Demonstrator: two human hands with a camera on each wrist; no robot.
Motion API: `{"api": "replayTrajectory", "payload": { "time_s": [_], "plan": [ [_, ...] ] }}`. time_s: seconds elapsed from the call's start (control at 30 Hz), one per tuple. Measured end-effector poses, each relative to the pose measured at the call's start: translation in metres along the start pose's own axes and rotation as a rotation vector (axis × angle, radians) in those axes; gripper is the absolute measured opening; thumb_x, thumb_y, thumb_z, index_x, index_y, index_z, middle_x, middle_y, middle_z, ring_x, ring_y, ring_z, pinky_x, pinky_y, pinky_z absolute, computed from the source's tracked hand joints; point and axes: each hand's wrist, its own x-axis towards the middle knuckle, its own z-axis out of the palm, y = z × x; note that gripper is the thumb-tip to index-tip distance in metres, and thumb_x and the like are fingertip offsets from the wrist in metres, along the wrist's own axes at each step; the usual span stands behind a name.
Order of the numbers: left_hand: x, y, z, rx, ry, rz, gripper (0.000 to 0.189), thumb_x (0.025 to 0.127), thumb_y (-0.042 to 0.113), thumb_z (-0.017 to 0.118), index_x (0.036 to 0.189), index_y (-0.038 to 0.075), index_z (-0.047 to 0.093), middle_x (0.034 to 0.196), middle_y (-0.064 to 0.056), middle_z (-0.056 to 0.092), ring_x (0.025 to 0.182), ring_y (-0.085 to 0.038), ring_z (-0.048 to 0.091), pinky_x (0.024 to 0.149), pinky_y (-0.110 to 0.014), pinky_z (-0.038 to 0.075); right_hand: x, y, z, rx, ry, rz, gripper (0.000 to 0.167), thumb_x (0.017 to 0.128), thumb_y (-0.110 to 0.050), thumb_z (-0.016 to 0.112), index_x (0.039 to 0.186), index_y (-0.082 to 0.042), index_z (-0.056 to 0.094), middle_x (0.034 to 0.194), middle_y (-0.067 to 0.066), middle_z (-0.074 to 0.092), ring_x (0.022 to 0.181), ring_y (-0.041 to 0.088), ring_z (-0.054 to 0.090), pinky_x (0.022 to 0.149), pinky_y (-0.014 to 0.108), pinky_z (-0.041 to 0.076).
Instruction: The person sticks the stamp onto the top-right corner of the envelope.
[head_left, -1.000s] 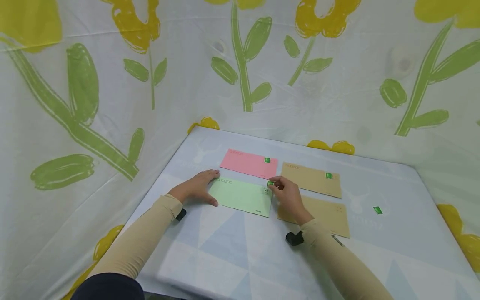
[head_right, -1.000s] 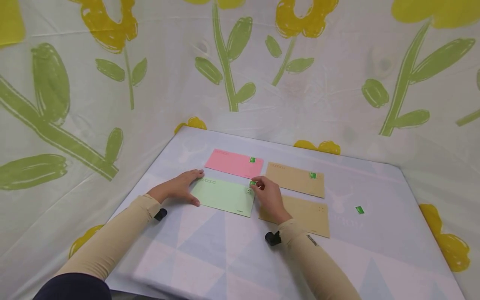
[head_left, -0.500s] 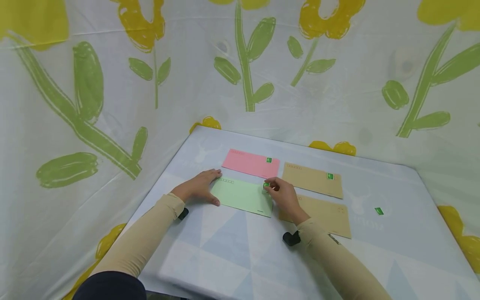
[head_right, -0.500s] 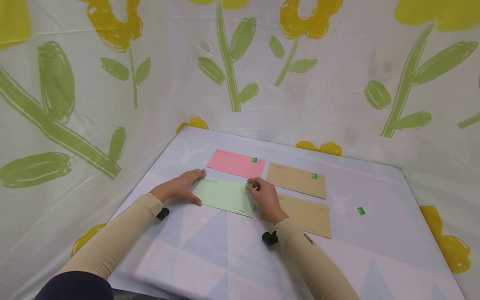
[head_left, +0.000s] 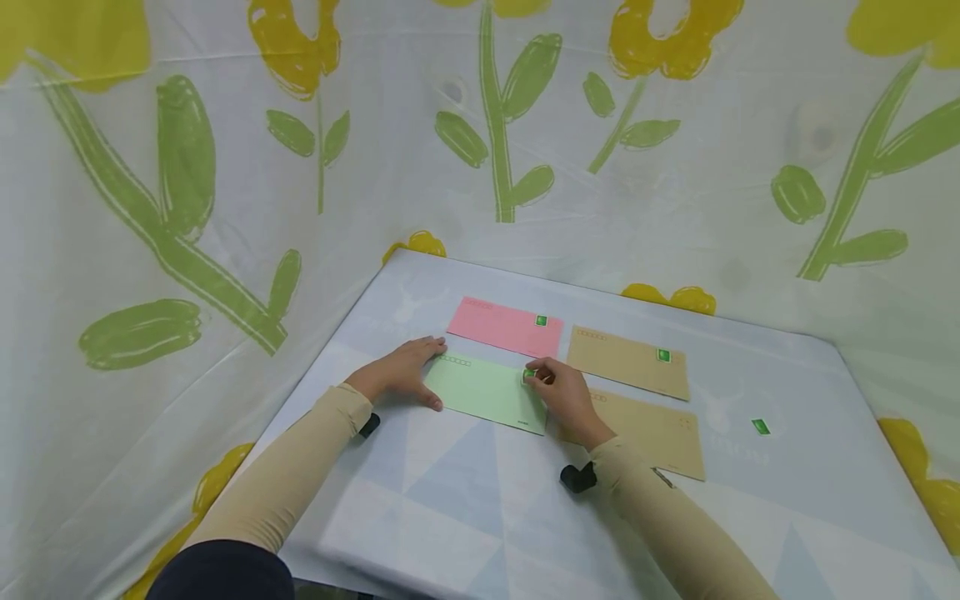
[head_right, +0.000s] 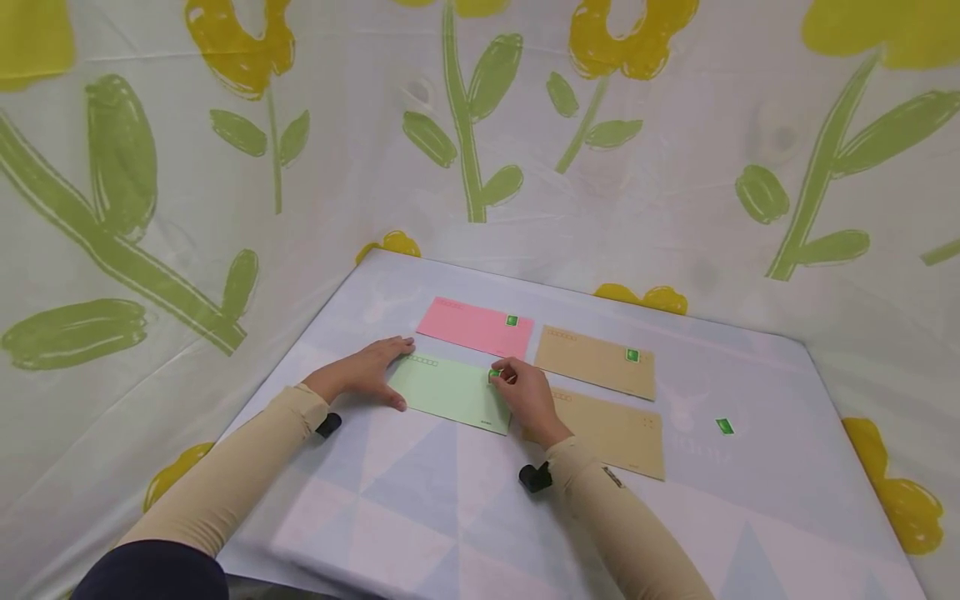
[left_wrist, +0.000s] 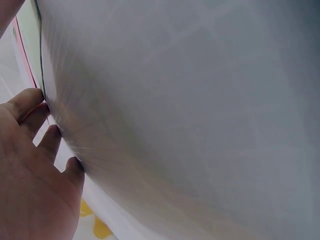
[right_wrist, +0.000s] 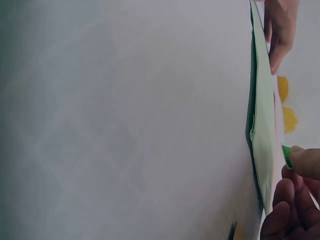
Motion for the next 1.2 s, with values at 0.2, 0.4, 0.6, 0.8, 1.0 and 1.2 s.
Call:
{"api": "replayTrajectory", "payload": {
  "time_s": [0.2,0.4,0.6,0.8,1.0,1.2],
  "plan": [
    [-0.0002,0.0011,-0.0009,-0.005,-0.003,-0.007,0.118,0.069,0.051,0.092,0.159,0.007,0.031,0.169,-0.006,0.021,0.156,-0.03,0.013,0.127,-0.047,0.016,0.0008,0.0001,0.0024,-0.029,-0.001,-0.014,0.018,0.093,-0.014,0.072,0.111,-0.01,0.075,0.091,0.003,0.066,0.083,0.02,0.057,0.067,0.029,0.049],
    [0.0015,-0.0003,-0.0004,0.005,0.002,0.003,0.118,0.068,0.052,0.092,0.159,0.006,0.032,0.169,-0.007,0.021,0.156,-0.03,0.013,0.127,-0.046,0.016,0.0028,0.0012,0.0057,-0.056,-0.009,0.008,0.018,0.093,-0.014,0.073,0.11,-0.011,0.075,0.091,0.003,0.065,0.083,0.02,0.057,0.069,0.03,0.049],
    [0.0016,-0.0012,-0.0001,0.015,0.006,0.01,0.118,0.069,0.052,0.092,0.159,0.005,0.032,0.168,-0.008,0.022,0.156,-0.031,0.014,0.127,-0.046,0.016,0.0049,-0.0001,0.0068,-0.094,-0.021,0.018,0.016,0.092,-0.014,0.074,0.107,-0.01,0.076,0.087,0.002,0.064,0.079,0.019,0.055,0.065,0.028,0.047],
    [0.0008,-0.0002,-0.0014,0.009,0.009,0.015,0.117,0.069,0.051,0.092,0.158,0.004,0.033,0.168,-0.008,0.023,0.156,-0.031,0.014,0.127,-0.046,0.016,0.0072,0.0007,0.0088,-0.102,-0.035,0.026,0.014,0.092,-0.013,0.075,0.105,-0.009,0.075,0.085,0.003,0.061,0.078,0.019,0.054,0.062,0.028,0.045],
    [0.0011,-0.0009,-0.0015,0.011,0.007,0.019,0.118,0.069,0.051,0.092,0.158,0.004,0.032,0.168,-0.008,0.022,0.156,-0.031,0.014,0.127,-0.046,0.016,0.0076,0.0002,0.0079,-0.11,-0.033,0.028,0.015,0.092,-0.013,0.075,0.106,-0.009,0.075,0.086,0.004,0.06,0.079,0.019,0.053,0.064,0.029,0.044],
    [0.002,-0.0018,-0.0013,0.011,0.003,0.023,0.117,0.069,0.051,0.092,0.158,0.004,0.032,0.168,-0.009,0.022,0.156,-0.031,0.014,0.127,-0.045,0.015,0.0067,-0.0004,0.0061,-0.115,-0.035,0.012,0.016,0.092,-0.013,0.076,0.106,-0.007,0.075,0.083,0.004,0.058,0.077,0.019,0.052,0.063,0.029,0.042]
  ]
}}
